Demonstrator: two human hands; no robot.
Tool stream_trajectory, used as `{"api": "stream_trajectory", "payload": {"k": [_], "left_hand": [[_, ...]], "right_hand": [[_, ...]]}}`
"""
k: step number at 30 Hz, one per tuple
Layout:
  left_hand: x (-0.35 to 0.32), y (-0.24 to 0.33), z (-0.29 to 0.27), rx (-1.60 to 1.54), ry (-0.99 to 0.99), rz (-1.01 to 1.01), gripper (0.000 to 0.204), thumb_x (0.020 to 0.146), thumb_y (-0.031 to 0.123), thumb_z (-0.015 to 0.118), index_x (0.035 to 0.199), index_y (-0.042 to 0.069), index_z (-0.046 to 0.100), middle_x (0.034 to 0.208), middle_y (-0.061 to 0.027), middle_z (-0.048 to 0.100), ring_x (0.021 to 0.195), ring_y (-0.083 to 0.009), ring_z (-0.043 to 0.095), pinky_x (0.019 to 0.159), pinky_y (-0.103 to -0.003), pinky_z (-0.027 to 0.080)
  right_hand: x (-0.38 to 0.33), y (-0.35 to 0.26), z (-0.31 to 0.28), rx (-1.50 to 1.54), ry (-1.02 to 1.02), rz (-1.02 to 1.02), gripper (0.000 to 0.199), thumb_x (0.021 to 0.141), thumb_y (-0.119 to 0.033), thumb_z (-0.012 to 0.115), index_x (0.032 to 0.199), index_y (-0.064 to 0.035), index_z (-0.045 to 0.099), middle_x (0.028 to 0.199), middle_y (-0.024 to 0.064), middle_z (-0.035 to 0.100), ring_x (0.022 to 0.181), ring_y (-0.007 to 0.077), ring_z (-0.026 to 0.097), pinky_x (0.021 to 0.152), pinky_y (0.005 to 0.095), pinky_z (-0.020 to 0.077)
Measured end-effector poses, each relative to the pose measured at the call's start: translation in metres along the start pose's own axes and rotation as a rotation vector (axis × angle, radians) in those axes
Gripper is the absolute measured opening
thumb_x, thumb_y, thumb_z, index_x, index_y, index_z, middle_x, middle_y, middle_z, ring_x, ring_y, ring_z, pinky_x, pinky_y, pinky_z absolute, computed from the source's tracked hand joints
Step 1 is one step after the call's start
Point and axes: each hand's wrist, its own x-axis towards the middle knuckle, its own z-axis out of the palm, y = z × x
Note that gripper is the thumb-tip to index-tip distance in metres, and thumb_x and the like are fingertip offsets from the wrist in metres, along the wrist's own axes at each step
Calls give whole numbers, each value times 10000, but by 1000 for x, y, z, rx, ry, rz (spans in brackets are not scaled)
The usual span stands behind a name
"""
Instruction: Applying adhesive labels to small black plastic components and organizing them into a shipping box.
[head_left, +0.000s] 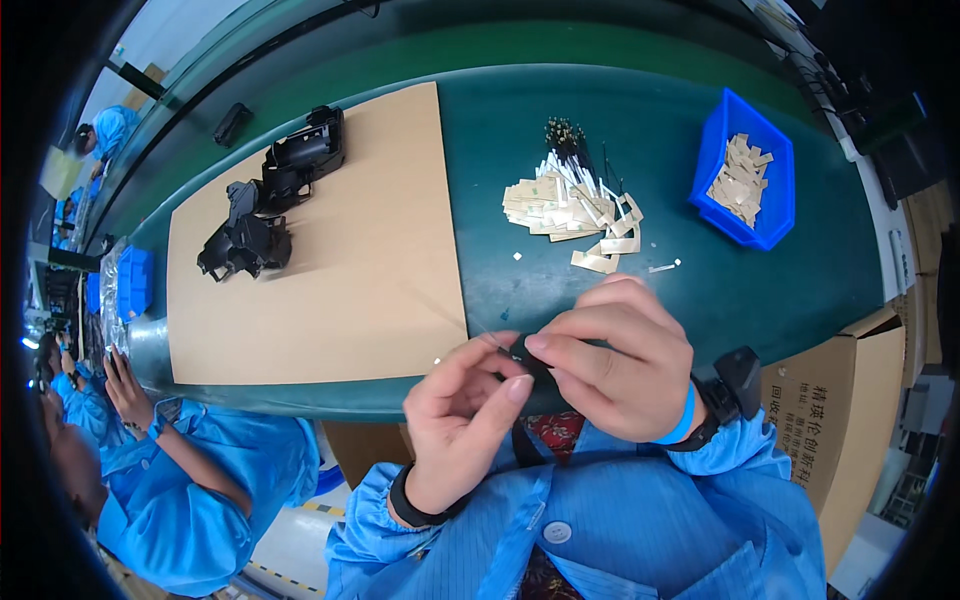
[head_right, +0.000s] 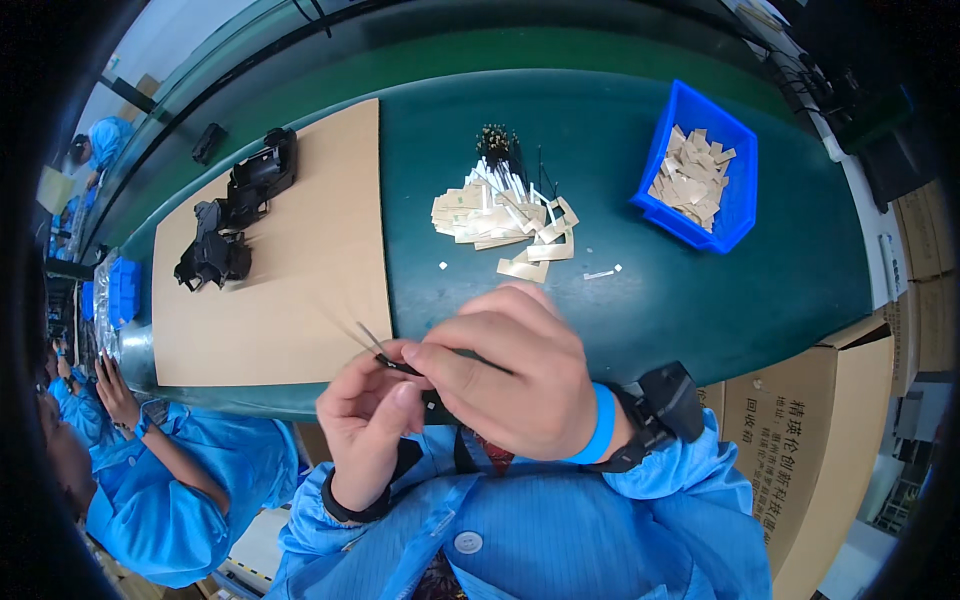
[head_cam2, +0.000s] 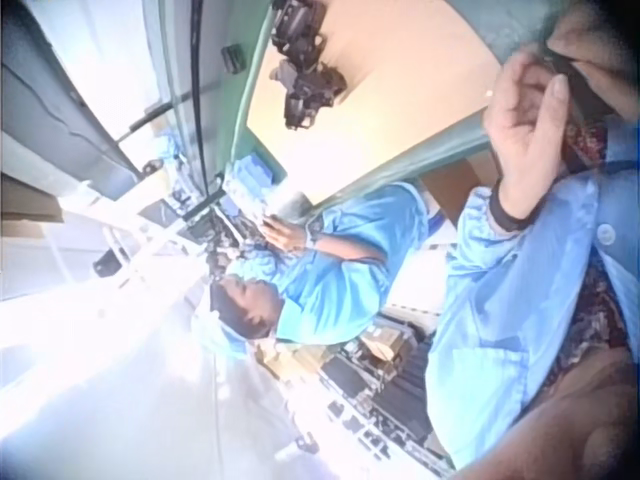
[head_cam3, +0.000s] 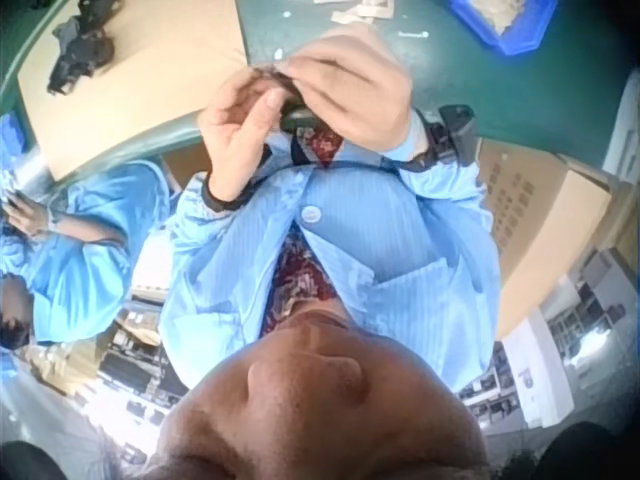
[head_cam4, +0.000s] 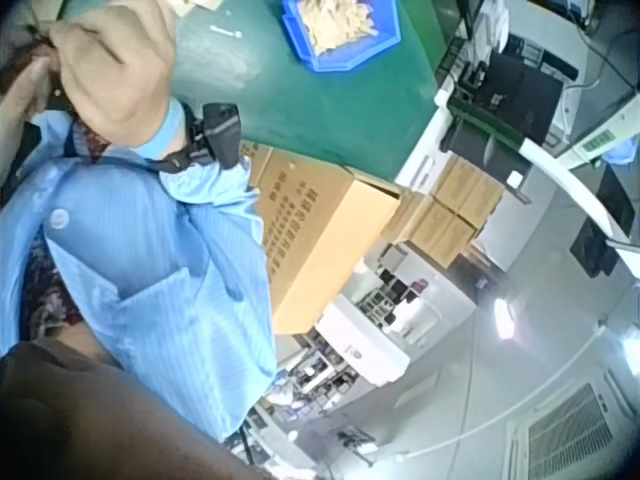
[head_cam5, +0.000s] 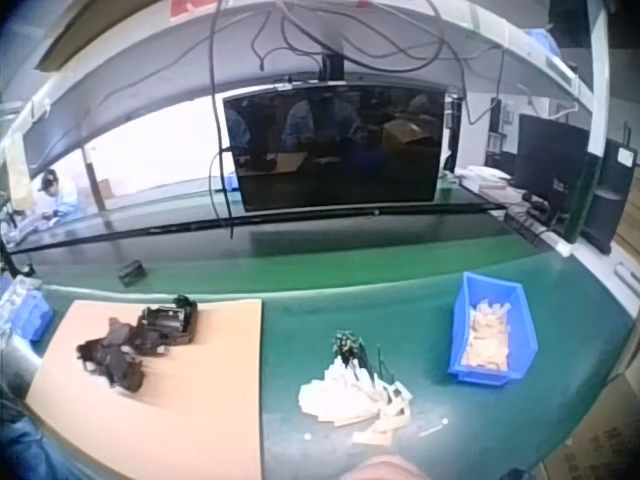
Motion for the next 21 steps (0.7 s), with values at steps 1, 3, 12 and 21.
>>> {"api": "stream_trajectory", "payload": {"k": [1, 3, 12, 21], "left_hand": [[-1, -1, -1, 8, 75, 33, 219, 868, 143, 554, 916, -67, 594, 661, -74, 574, 491, -92, 481, 444, -203, 372], [-3, 1, -19, -80, -18, -3, 161, 832, 68, 590, 920, -66, 598, 743, -67, 583, 571, -63, 499, 509, -179, 391], [-1, 7, -20, -205, 4, -89, 84, 815, -1, 599, 867, -66, 605, 669, -48, 595, 521, -51, 497, 468, -166, 384], [1, 1, -29, -58, -51, 76, 37, 776, -64, 607, 805, -73, 584, 741, -49, 550, 593, -46, 504, 494, -158, 380]], "right_hand": [[2, -1, -3, -231, -30, -118, 252, 599, -67, 652, 848, -29, 659, 810, 39, 607, 740, 199, 555, 678, 330, 432], [5, -5, -2, -332, -40, -162, 269, 578, -93, 631, 840, -35, 660, 804, 28, 599, 734, 186, 548, 688, 338, 424], [6, -10, 8, -444, -37, -237, 282, 576, -138, 624, 844, -56, 655, 820, 17, 602, 725, 178, 527, 741, 389, 401], [10, 11, 5, 414, -202, 462, 232, 734, -145, 688, 908, -15, 607, 734, 54, 566, 667, 160, 530, 607, 255, 426]]}}
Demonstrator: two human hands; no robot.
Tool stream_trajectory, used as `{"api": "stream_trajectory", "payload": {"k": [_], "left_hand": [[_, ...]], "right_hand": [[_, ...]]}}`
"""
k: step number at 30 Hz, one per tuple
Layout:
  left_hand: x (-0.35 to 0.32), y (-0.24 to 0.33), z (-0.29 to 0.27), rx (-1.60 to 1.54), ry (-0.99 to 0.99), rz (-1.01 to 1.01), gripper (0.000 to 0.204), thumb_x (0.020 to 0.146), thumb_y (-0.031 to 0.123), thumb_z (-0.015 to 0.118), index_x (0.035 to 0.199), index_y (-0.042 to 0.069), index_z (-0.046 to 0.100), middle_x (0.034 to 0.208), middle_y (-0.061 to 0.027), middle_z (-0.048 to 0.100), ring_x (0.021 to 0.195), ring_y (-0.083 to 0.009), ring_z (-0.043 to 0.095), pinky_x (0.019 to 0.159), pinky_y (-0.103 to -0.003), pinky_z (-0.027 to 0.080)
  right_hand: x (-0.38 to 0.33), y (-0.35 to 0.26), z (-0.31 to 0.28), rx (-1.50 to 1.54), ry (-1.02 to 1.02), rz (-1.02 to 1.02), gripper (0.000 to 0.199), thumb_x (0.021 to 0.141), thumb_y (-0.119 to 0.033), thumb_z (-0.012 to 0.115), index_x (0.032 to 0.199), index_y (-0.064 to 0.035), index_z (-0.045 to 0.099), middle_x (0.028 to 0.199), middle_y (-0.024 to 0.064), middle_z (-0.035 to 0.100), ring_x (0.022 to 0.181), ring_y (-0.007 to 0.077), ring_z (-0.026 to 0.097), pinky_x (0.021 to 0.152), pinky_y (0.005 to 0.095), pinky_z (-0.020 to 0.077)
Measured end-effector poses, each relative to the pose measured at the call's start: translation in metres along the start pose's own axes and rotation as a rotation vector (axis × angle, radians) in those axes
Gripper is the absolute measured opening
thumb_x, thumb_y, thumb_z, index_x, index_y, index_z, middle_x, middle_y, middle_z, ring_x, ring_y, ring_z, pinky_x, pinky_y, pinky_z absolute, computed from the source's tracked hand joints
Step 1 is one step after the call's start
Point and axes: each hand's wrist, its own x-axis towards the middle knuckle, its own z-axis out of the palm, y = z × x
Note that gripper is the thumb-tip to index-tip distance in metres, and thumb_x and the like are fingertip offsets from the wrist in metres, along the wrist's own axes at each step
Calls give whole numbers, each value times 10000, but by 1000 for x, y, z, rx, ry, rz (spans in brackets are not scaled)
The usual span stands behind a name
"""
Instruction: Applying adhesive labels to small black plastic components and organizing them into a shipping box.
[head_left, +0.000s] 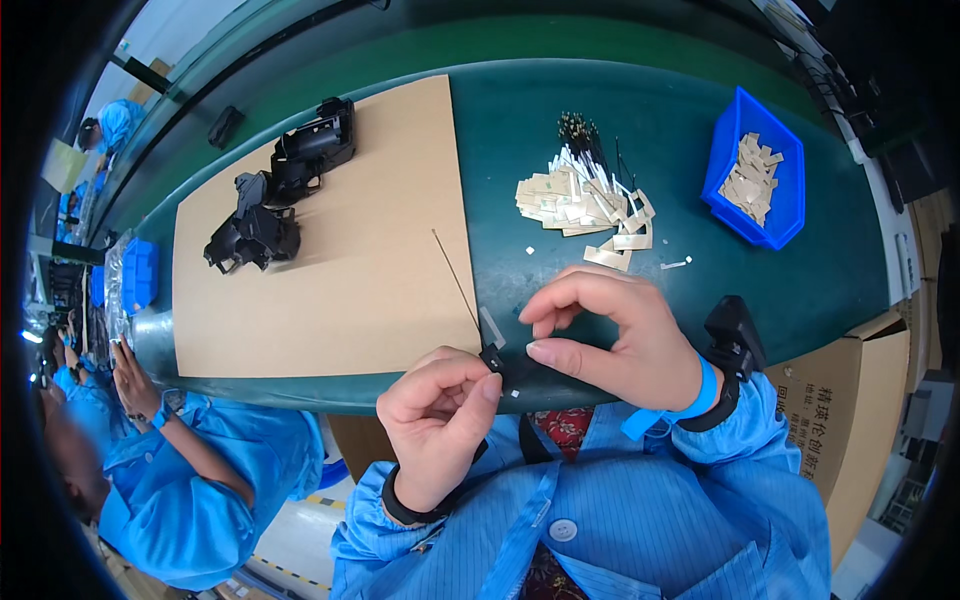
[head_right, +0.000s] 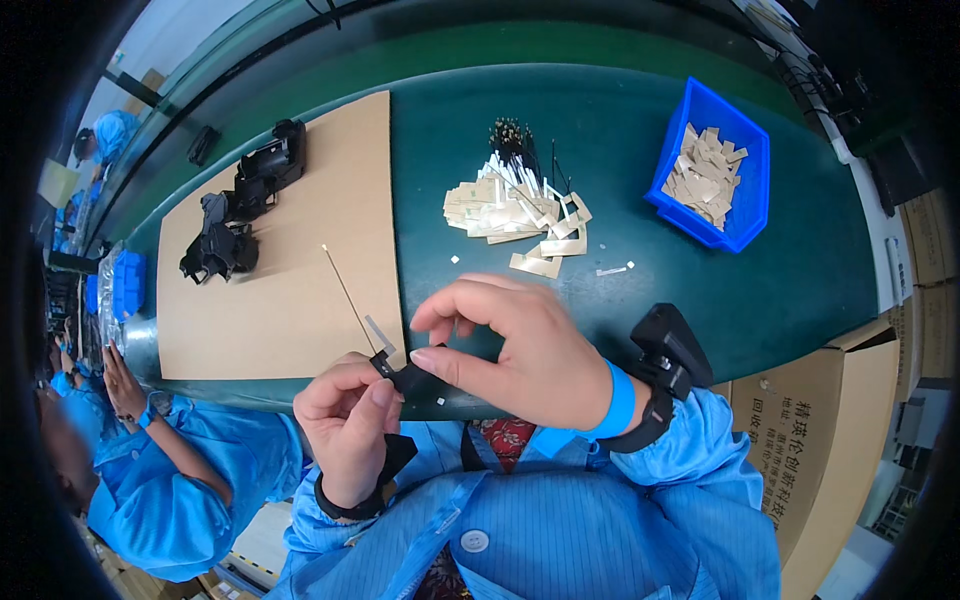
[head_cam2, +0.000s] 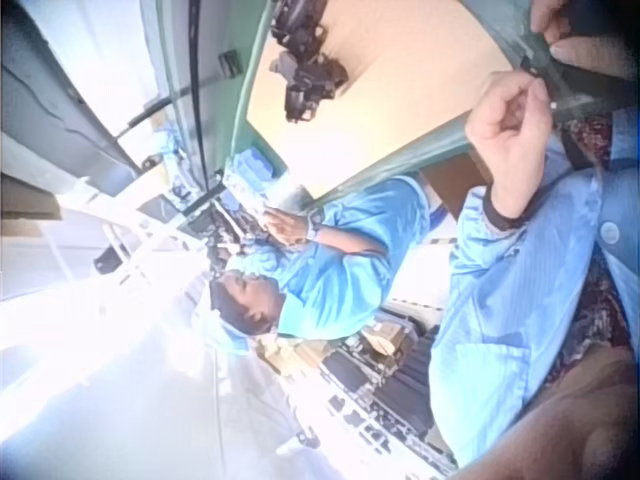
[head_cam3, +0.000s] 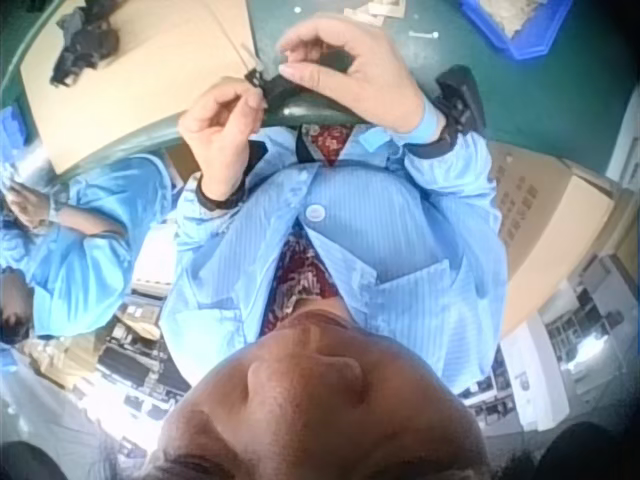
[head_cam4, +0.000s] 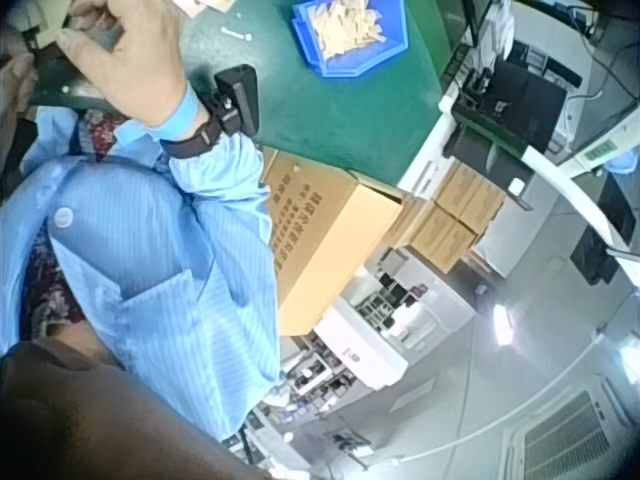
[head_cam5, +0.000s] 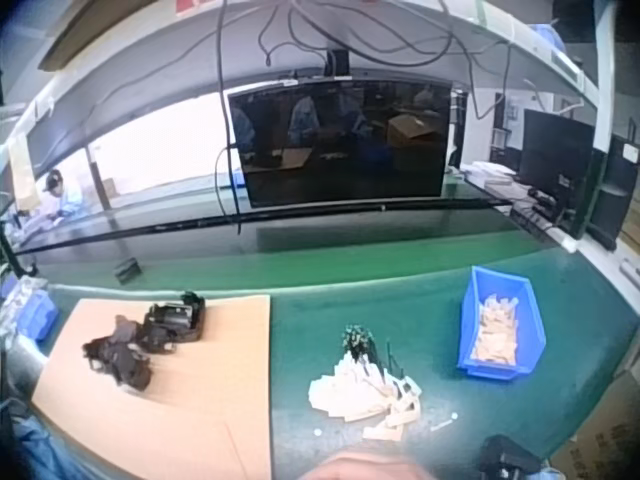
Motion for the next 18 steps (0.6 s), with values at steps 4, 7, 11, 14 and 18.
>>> {"api": "stream_trajectory", "payload": {"k": [4, 7, 11, 14, 18], "left_hand": [[0, 4, 1, 27, -31, -14, 46, 761, -78, 609, 803, -78, 591, 775, -60, 558, 623, -51, 515, 522, -158, 403], [1, 5, 1, 55, -44, -8, 45, 756, -81, 611, 799, -78, 597, 782, -64, 563, 628, -55, 521, 533, -160, 412], [2, 5, 0, 90, -64, 13, 47, 749, -75, 623, 792, -74, 603, 779, -62, 566, 626, -55, 522, 538, -167, 415], [2, 4, -1, 101, -61, 4, 46, 755, -69, 621, 798, -69, 606, 764, -56, 565, 620, -50, 514, 552, -169, 416], [0, 4, -1, -44, -37, -122, 103, 780, -60, 612, 882, -63, 601, 800, -45, 592, 673, -47, 543, 602, -159, 426]], "right_hand": [[4, -1, 1, 143, -113, 181, 191, 764, -157, 673, 866, -6, 619, 696, 27, 564, 650, 105, 501, 589, 234, 407], [5, 0, 3, 287, -130, 185, 176, 794, -166, 653, 848, -1, 626, 686, 10, 565, 645, 67, 473, 574, 216, 389], [6, -1, 1, 302, -208, 283, 109, 808, -91, 640, 850, 4, 609, 782, 12, 593, 738, 63, 514, 668, 214, 415], [7, -2, 3, 307, -196, 280, 110, 805, -95, 643, 832, 3, 602, 771, 16, 589, 726, 69, 510, 659, 218, 411], [6, -10, 8, 95, -66, 85, 85, 781, -64, 638, 788, -5, 577, 734, 48, 573, 665, 126, 507, 631, 247, 403]]}}
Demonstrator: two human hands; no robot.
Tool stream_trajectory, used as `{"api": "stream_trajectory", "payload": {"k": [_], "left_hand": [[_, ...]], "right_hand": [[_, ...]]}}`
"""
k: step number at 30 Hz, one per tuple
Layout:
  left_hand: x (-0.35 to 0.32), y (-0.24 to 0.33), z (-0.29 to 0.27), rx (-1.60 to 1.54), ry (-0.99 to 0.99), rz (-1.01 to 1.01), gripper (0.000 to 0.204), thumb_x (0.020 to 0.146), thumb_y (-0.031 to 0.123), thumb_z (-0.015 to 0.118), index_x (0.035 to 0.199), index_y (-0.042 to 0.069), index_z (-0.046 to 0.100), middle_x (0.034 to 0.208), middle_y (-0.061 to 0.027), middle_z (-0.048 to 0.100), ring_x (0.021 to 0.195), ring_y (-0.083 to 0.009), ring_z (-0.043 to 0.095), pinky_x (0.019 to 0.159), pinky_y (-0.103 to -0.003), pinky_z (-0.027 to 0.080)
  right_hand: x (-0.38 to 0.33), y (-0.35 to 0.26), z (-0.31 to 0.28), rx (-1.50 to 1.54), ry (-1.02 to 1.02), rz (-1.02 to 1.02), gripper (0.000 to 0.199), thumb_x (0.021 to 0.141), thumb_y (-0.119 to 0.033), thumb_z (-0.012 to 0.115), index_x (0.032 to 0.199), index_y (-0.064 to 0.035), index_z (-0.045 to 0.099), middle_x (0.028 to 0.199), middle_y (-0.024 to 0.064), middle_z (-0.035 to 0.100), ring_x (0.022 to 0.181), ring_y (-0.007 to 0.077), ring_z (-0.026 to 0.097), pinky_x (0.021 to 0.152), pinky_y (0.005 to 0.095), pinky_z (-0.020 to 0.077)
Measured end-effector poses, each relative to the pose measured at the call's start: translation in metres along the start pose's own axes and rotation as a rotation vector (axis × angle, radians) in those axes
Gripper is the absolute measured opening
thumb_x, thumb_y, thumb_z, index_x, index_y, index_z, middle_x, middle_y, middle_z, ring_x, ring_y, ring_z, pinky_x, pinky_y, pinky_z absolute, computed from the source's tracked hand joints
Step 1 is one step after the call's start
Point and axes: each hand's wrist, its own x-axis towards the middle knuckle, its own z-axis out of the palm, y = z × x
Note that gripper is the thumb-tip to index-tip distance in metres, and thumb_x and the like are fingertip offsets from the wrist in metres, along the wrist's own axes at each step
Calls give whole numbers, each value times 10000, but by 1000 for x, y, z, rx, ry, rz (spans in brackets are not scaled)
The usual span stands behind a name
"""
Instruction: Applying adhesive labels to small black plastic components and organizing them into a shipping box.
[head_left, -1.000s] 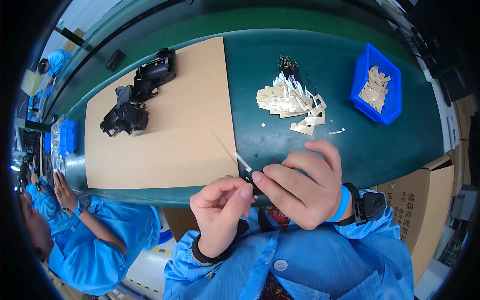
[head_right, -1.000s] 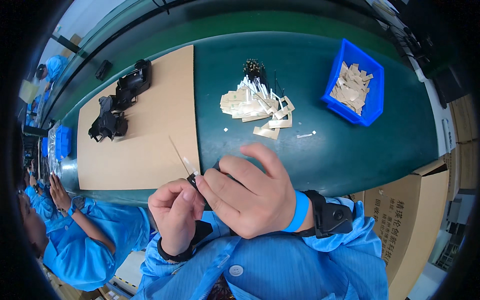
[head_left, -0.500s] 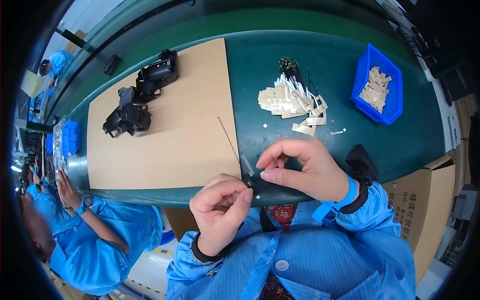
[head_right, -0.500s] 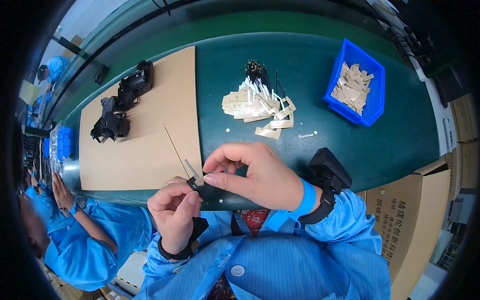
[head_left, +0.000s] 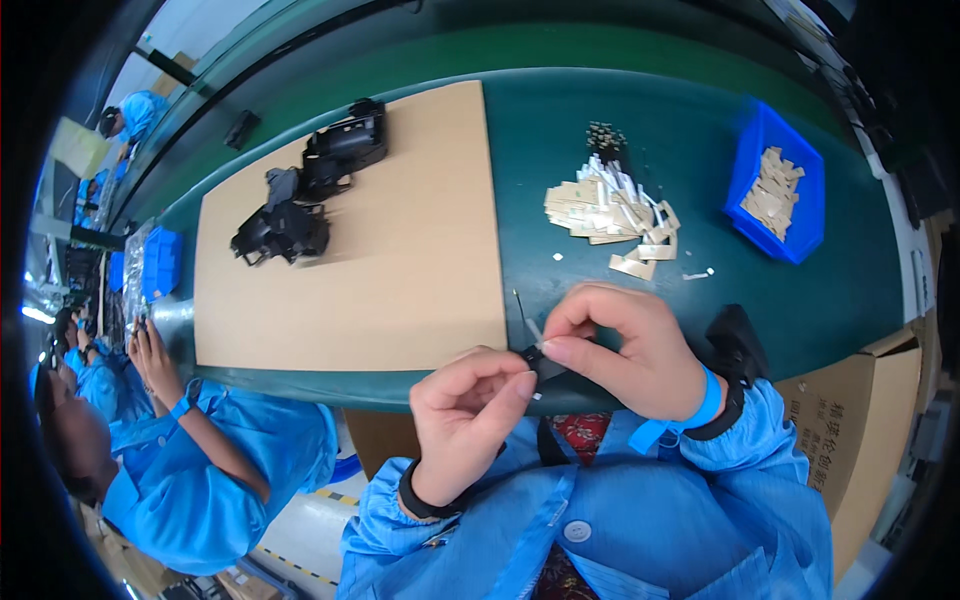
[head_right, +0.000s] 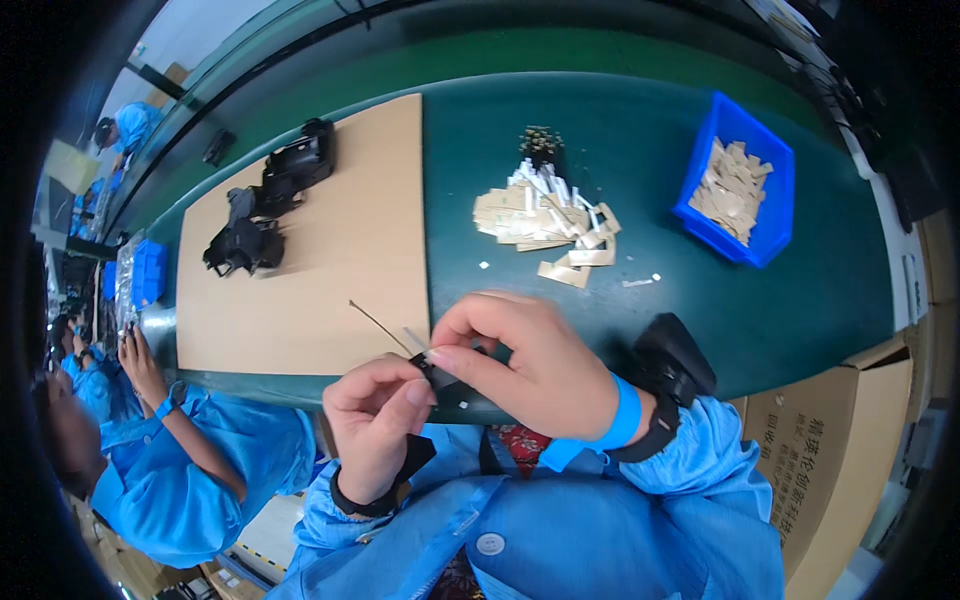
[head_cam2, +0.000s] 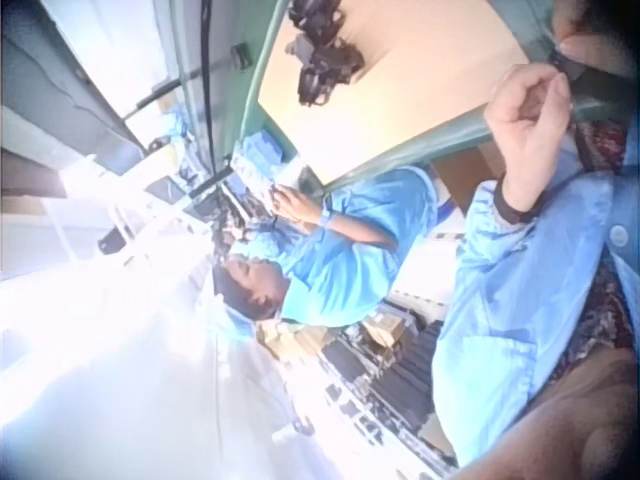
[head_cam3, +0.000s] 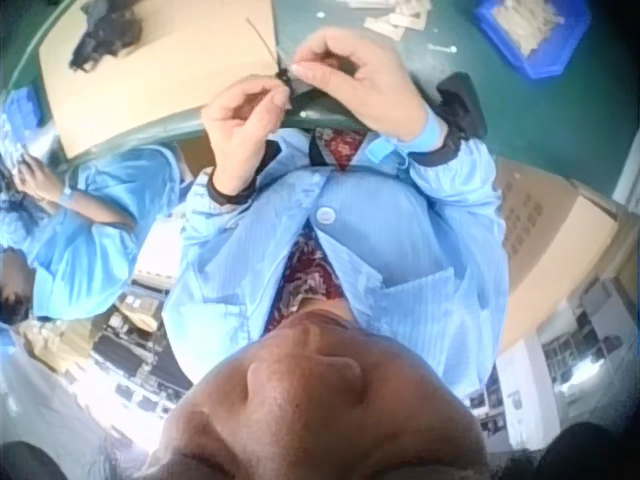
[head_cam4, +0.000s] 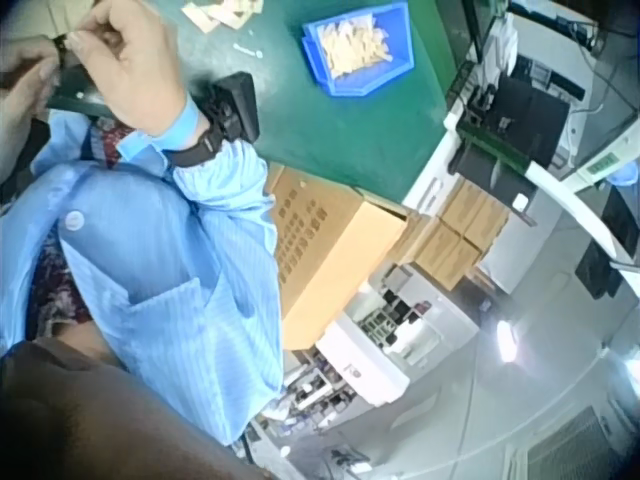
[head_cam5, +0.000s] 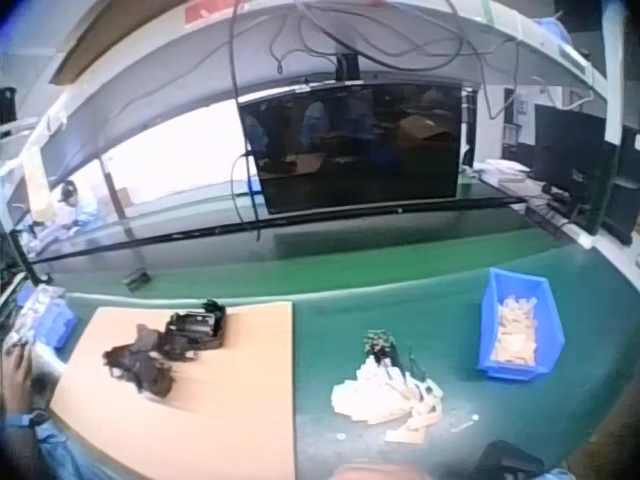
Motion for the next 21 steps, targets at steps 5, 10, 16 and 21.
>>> {"api": "stream_trajectory", "payload": {"k": [5, 10, 16, 21], "left_hand": [[1, 3, -3, -17, 6, -104, 250, 812, 18, 581, 1050, -53, 554, 761, -94, 611, 514, -69, 485, 456, -184, 380], [21, 34, -57, 687, 255, 153, 301, 791, 18, 598, 1089, 12, 558, 851, -27, 592, 694, -57, 520, 575, -175, 425], [81, 80, -145, 1216, 473, 332, 329, 720, 274, 729, 818, -24, 629, 672, -28, 563, 605, -81, 467, 501, -227, 377], [107, 76, -155, 1097, 528, 70, 412, 745, 376, 693, 772, -29, 629, 569, 2, 514, 483, -71, 416, 455, -211, 333]], "right_hand": [[2, 2, 6, -371, 138, -296, 87, 751, -36, 635, 773, -14, 553, 725, 77, 551, 646, 202, 488, 589, 281, 391], [3, 4, 4, -274, 305, -253, 63, 750, -27, 625, 757, -30, 562, 696, 72, 547, 657, 227, 486, 608, 321, 379], [6, 7, 5, -200, 282, -214, 61, 768, -44, 625, 760, -14, 573, 680, 65, 548, 640, 182, 481, 572, 282, 381], [5, 8, 7, -193, 267, -211, 54, 772, -41, 618, 768, -10, 574, 688, 59, 551, 643, 171, 481, 577, 269, 390]]}}
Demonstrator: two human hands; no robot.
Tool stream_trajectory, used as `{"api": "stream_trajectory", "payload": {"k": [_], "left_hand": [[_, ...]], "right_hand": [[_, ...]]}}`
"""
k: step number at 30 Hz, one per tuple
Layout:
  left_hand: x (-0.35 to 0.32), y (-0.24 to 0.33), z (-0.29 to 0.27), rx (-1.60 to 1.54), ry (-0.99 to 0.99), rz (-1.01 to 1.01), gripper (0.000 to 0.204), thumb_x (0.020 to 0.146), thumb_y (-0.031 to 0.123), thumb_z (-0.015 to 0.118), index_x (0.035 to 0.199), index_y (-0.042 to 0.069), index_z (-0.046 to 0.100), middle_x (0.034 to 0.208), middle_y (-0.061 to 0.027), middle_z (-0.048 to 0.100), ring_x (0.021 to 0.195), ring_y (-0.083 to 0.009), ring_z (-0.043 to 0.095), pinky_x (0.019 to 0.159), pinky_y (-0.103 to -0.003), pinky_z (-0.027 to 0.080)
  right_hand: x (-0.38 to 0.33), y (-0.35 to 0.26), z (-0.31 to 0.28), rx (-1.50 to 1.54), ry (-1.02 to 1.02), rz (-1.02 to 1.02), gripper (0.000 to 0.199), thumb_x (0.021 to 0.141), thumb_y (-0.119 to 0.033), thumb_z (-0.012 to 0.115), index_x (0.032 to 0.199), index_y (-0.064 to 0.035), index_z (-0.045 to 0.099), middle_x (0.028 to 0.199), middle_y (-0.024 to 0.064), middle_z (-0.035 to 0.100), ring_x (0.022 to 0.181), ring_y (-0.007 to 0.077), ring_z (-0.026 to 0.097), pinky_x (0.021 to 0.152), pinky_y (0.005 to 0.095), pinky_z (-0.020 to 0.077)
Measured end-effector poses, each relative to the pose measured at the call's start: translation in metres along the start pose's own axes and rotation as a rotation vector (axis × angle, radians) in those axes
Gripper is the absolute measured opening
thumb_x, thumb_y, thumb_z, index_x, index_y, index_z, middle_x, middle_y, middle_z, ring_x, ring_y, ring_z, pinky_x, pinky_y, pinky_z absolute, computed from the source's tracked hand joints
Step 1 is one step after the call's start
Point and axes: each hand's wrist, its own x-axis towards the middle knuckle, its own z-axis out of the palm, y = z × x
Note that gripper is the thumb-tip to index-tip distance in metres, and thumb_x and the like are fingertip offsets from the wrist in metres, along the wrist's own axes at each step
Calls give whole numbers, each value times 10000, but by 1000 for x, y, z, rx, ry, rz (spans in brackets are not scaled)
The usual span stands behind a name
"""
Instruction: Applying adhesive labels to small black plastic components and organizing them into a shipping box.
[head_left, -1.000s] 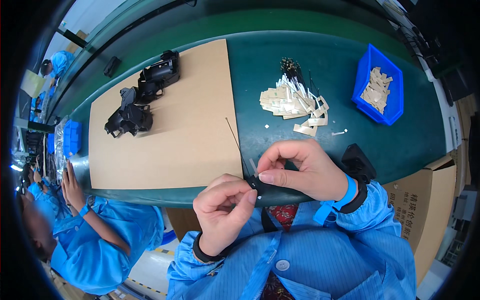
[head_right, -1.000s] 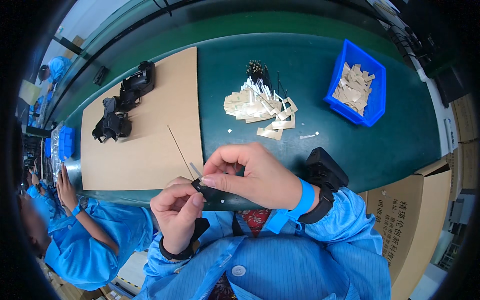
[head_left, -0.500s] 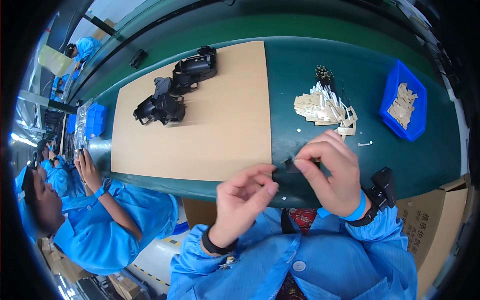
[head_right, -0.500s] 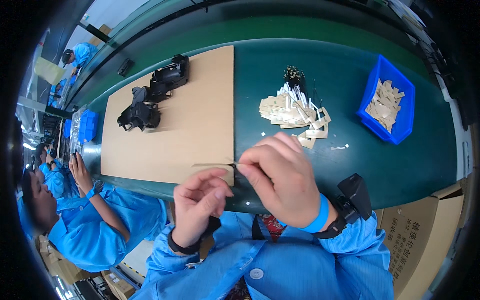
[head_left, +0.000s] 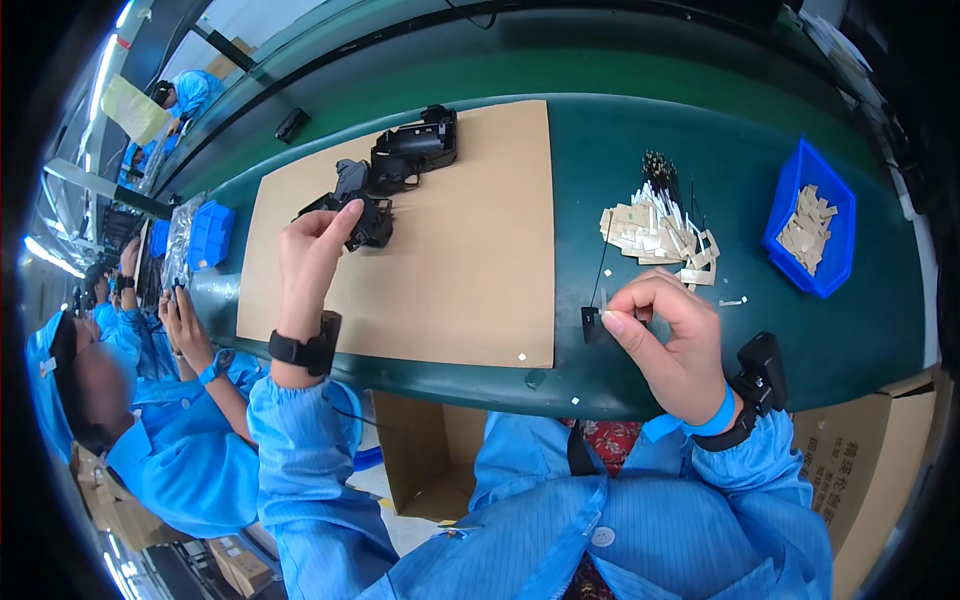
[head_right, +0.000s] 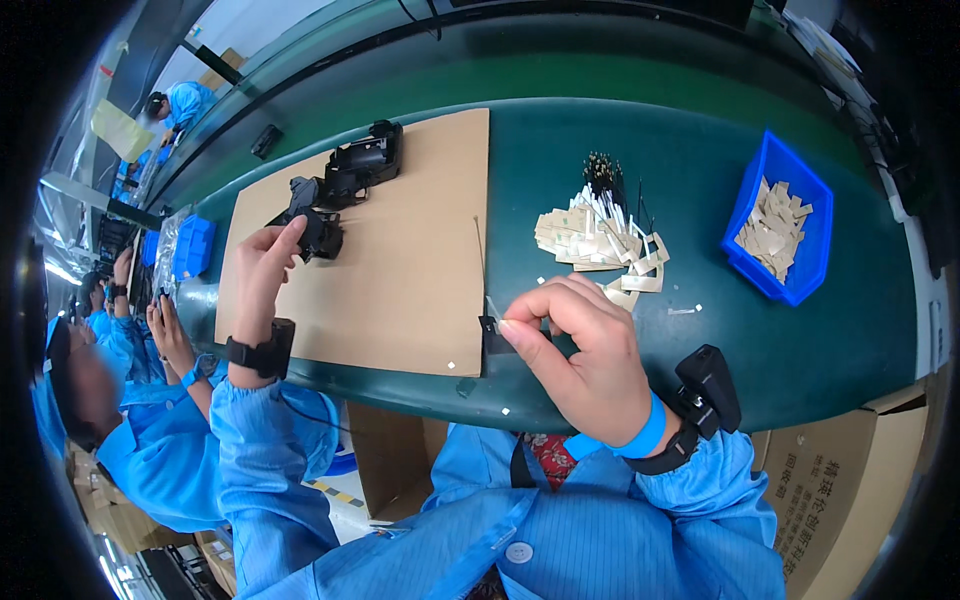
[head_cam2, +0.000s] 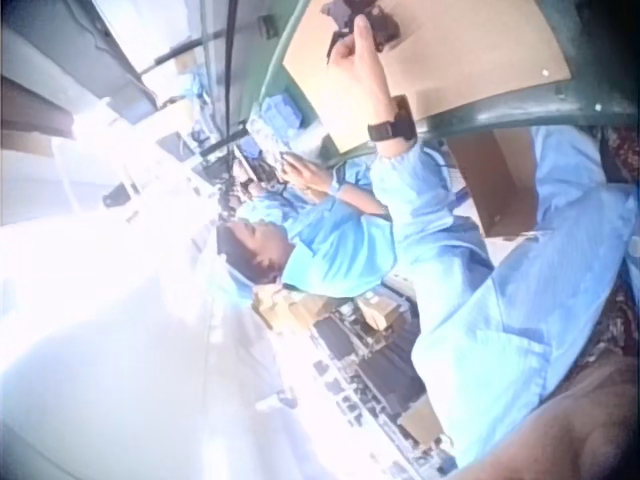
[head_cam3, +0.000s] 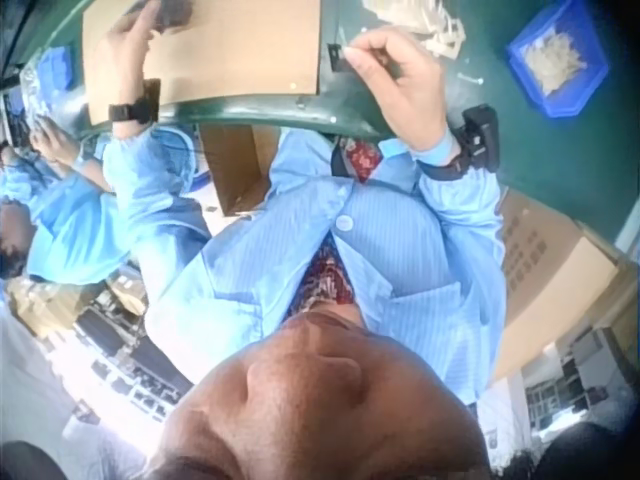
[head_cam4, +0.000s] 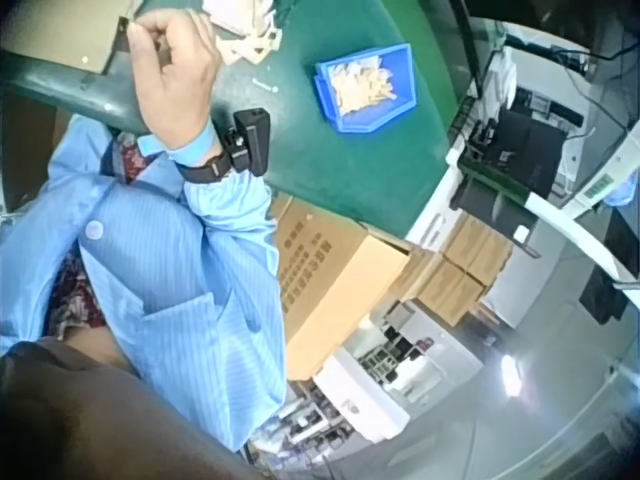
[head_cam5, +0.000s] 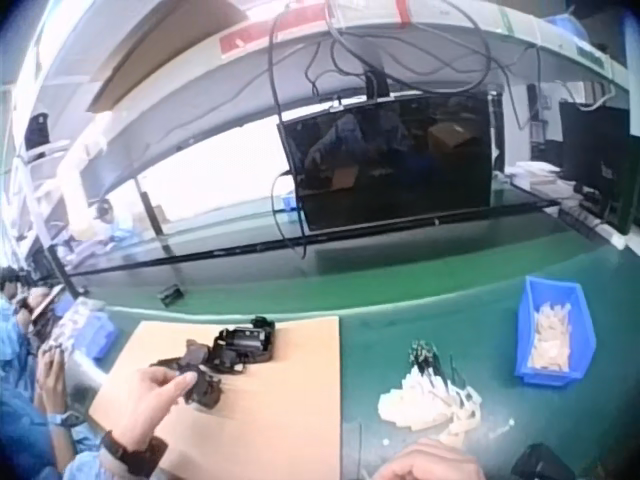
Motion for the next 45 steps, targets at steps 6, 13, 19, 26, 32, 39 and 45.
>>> {"api": "stream_trajectory", "payload": {"k": [6, 13, 19, 26, 32, 39, 45], "left_hand": [[-9, -1, -1, -519, -107, -86, 210, 793, 246, 654, 725, 51, 615, 659, 9, 572, 583, -44, 496, 492, -178, 343], [-81, 32, -2, -1412, -468, -165, 187, 893, 122, 513, 1064, 51, 491, 1009, -104, 609, 841, -140, 618, 624, -269, 516], [-151, 43, 47, -1923, -710, -351, 309, 856, 89, 549, 1147, 69, 446, 1147, -158, 525, 991, -309, 577, 624, -367, 546], [-171, 53, 72, -1851, -607, -418, 237, 801, 35, 609, 1020, 55, 520, 1032, -144, 579, 874, -263, 612, 690, -379, 530], [-174, 54, 77, -1827, -697, -250, 168, 711, -63, 658, 817, 6, 548, 835, -155, 623, 757, -230, 622, 693, -360, 518], [-186, 67, 93, -1650, -474, -47, 157, 666, -135, 671, 699, -3, 592, 847, -146, 640, 781, -185, 619, 712, -310, 497], [-191, 75, 102, -1468, -304, 105, 175, 670, -145, 658, 788, -25, 610, 891, -137, 631, 834, -173, 610, 759, -307, 494]], "right_hand": [[-2, 4, -1, 64, -6, 52, 54, 772, -39, 615, 782, -3, 576, 705, 49, 559, 642, 142, 473, 588, 260, 391], [-2, 7, -5, 612, -44, 376, 56, 828, -54, 587, 838, 0, 576, 768, 5, 568, 731, 59, 494, 654, 198, 402], [-7, 7, 9, 1185, -72, 469, 96, 861, -89, 576, 917, -12, 564, 848, 19, 584, 770, 65, 534, 691, 196, 421], [-4, 10, 0, 1333, -91, 332, 107, 875, -106, 557, 942, -23, 553, 872, 41, 599, 803, 112, 570, 741, 266, 457], [-6, 9, 2, 1392, -38, 409, 107, 886, -125, 540, 958, -48, 558, 897, 37, 599, 863, 131, 567, 801, 345, 459], [-10, 11, 5, 1425, 170, 433, 114, 891, -116, 528, 975, -43, 558, 926, 47, 599, 893, 141, 568, 816, 363, 466], [-11, 2, 13, 1241, 72, 281, 89, 864, -58, 561, 932, -2, 553, 848, 48, 583, 780, 99, 552, 709, 254, 462]]}}
